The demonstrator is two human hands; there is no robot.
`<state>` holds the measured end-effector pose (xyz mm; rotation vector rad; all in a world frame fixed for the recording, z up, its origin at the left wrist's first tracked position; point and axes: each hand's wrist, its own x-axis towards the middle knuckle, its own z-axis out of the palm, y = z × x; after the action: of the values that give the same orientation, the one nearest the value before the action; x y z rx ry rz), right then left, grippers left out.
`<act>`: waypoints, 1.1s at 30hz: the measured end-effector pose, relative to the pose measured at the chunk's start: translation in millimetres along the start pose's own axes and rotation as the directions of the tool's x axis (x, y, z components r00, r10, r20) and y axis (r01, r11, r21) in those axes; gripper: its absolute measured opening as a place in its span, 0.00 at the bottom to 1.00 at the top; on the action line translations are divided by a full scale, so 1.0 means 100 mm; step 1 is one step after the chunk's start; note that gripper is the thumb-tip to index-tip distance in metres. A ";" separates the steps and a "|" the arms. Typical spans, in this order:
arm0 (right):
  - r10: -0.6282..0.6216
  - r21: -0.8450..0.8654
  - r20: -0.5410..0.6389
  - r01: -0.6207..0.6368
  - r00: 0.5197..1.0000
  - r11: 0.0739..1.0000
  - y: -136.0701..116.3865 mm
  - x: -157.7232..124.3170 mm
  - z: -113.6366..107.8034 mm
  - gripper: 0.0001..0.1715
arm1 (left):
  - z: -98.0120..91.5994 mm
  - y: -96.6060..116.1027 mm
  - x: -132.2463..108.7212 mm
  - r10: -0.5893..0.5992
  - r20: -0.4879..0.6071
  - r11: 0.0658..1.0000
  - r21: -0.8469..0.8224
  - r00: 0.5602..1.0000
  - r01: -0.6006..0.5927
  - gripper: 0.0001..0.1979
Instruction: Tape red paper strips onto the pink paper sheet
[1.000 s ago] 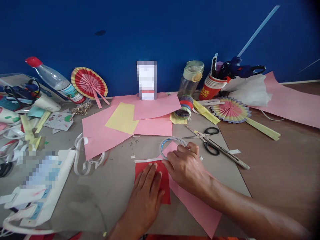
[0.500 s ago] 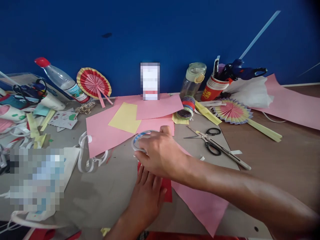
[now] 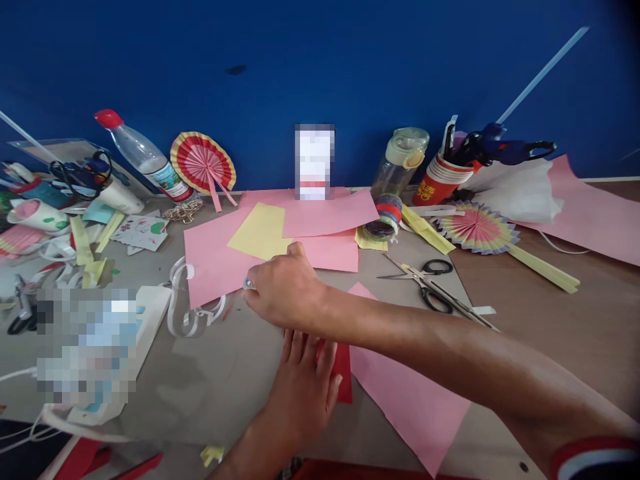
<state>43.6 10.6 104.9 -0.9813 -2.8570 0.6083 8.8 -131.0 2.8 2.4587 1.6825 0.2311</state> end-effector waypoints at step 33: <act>0.090 0.232 0.216 -0.141 0.972 0.962 -0.05 0.59 0.02 0.09 | 0.12 -0.01 -0.05 0.029 -0.118 0.998 0.065 0.993 -0.022 0.20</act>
<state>-6.6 41.2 101.0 -1.1072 -2.8096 1.1052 8.2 -135.9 -9.7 2.5612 1.7308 0.3391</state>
